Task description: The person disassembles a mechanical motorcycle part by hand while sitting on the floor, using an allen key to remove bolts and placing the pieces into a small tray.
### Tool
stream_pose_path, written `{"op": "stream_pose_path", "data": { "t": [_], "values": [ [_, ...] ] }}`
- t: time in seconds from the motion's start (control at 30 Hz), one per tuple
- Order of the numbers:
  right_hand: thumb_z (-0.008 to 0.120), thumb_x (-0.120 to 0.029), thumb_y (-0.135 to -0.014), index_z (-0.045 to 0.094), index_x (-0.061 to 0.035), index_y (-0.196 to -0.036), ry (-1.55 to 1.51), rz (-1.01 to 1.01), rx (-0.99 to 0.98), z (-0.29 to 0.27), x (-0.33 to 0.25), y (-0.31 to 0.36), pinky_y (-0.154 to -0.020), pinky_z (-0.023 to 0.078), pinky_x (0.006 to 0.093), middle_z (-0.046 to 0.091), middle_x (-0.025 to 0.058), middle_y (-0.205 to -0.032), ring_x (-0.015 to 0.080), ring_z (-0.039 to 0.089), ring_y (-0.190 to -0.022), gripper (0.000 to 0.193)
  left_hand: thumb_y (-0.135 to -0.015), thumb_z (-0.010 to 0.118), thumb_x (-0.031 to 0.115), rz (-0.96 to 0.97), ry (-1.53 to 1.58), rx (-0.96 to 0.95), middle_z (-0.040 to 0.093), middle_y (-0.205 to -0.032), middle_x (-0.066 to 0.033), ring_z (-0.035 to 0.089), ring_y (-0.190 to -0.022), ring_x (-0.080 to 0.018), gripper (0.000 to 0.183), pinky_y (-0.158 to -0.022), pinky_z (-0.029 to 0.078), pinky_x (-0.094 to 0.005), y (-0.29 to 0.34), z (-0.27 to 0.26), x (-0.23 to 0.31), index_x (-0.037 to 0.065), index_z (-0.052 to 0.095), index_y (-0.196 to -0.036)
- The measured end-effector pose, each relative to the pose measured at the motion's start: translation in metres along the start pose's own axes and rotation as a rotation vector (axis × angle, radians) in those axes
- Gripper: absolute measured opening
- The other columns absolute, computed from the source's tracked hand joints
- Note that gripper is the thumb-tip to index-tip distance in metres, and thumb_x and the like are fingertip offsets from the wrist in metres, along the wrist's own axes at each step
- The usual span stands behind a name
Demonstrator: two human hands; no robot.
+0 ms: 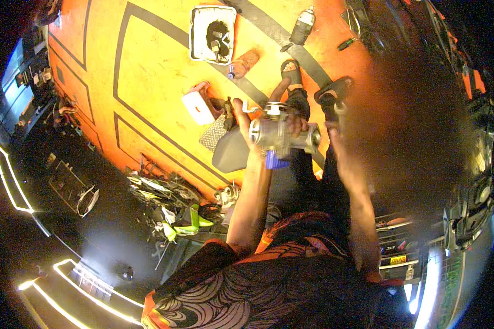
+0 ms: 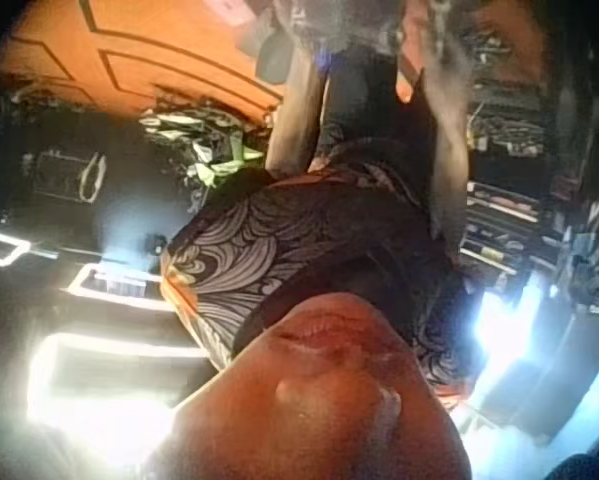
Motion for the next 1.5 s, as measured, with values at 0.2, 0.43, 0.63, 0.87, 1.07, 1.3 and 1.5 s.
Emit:
{"op": "stream_pose_path", "data": {
  "t": [0.2,0.43,0.63,0.87,1.07,1.3,1.5],
  "values": [
    [0.056,-0.031,-0.093,0.066,-0.0049,-0.108,0.584,-0.069,0.096,-0.013,0.076,-0.027,-0.080,0.049,0.0425,0.066,0.0201,-0.095,0.0373,0.063,-0.088,0.032,-0.077,0.017,0.086,0.081,-0.797,0.444,0.058,-0.088,-0.0045,0.056,-0.074,-0.0137,0.100,-0.070,0.049,-0.0291,0.020,-0.113,0.052,0.015,0.037,-0.143],
    [0.054,-0.035,-0.092,0.064,-0.0020,-0.107,0.942,0.016,-0.017,0.000,0.120,-0.039,-0.079,0.049,0.0482,0.064,0.0244,-0.098,0.0417,0.062,-0.088,0.038,-0.072,0.016,0.091,0.105,-0.671,0.439,0.061,-0.080,-0.0090,0.059,-0.065,-0.0194,0.105,-0.062,0.052,-0.0334,0.050,-0.142,0.105,0.017,0.034,-0.145],
    [0.056,-0.036,-0.091,0.065,-0.0029,-0.104,0.719,0.022,-0.136,0.058,0.121,-0.050,-0.073,0.049,0.0457,0.066,0.0214,-0.087,0.0392,0.064,-0.083,0.037,-0.077,0.016,0.086,0.199,-0.635,0.473,0.062,-0.089,-0.0102,0.062,-0.077,-0.0201,0.104,-0.074,0.052,-0.0339,0.051,-0.155,0.099,0.009,0.033,-0.144],
    [0.067,-0.043,-0.086,0.060,-0.0027,-0.113,-0.077,0.500,-0.269,0.110,0.104,-0.004,-0.078,0.048,0.0306,0.063,0.0032,-0.093,0.0157,0.059,-0.084,0.049,-0.092,0.009,0.067,-0.202,-1.477,0.320,0.043,-0.138,-0.0269,0.039,-0.131,-0.0389,0.081,-0.108,0.031,-0.0422,0.061,-0.161,0.021,0.009,0.011,-0.150],
    [0.076,-0.030,-0.079,0.058,-0.0020,-0.117,-0.164,0.106,-0.186,0.101,0.102,0.025,-0.085,0.049,0.0323,0.065,0.0091,-0.106,0.0164,0.061,-0.096,0.050,-0.091,0.008,0.068,-0.400,-1.367,0.076,0.029,-0.145,-0.0305,0.031,-0.135,-0.0412,0.088,-0.110,0.028,-0.0380,0.061,-0.128,-0.037,0.004,-0.011,-0.148],
    [0.080,-0.030,-0.076,0.059,-0.0029,-0.111,-0.395,0.120,-0.062,0.077,0.121,0.015,-0.080,0.050,0.0321,0.067,0.0074,-0.098,0.0144,0.062,-0.088,0.050,-0.100,0.015,0.052,-0.478,-1.545,-0.076,0.038,-0.139,-0.0257,0.045,-0.123,-0.0343,0.071,-0.105,0.034,-0.0375,0.045,-0.093,-0.042,0.013,-0.023,-0.146],
    [0.084,-0.027,-0.071,0.060,-0.0033,-0.106,-0.225,0.171,0.344,0.076,0.147,0.010,-0.077,0.050,0.0318,0.067,0.0053,-0.091,0.0164,0.062,-0.082,0.049,-0.096,0.053,0.022,-0.074,-1.754,-0.030,0.065,-0.103,-0.0128,0.059,-0.090,-0.0174,0.041,-0.079,0.047,-0.0304,0.005,-0.112,0.048,0.008,0.049,-0.135]
  ]
}}
Point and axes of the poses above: each hand's wrist, its own y-axis away from the middle knuckle, its own z-axis out of the palm, x = y × z, the point moved 5 cm from there along -y, towards the middle knuckle
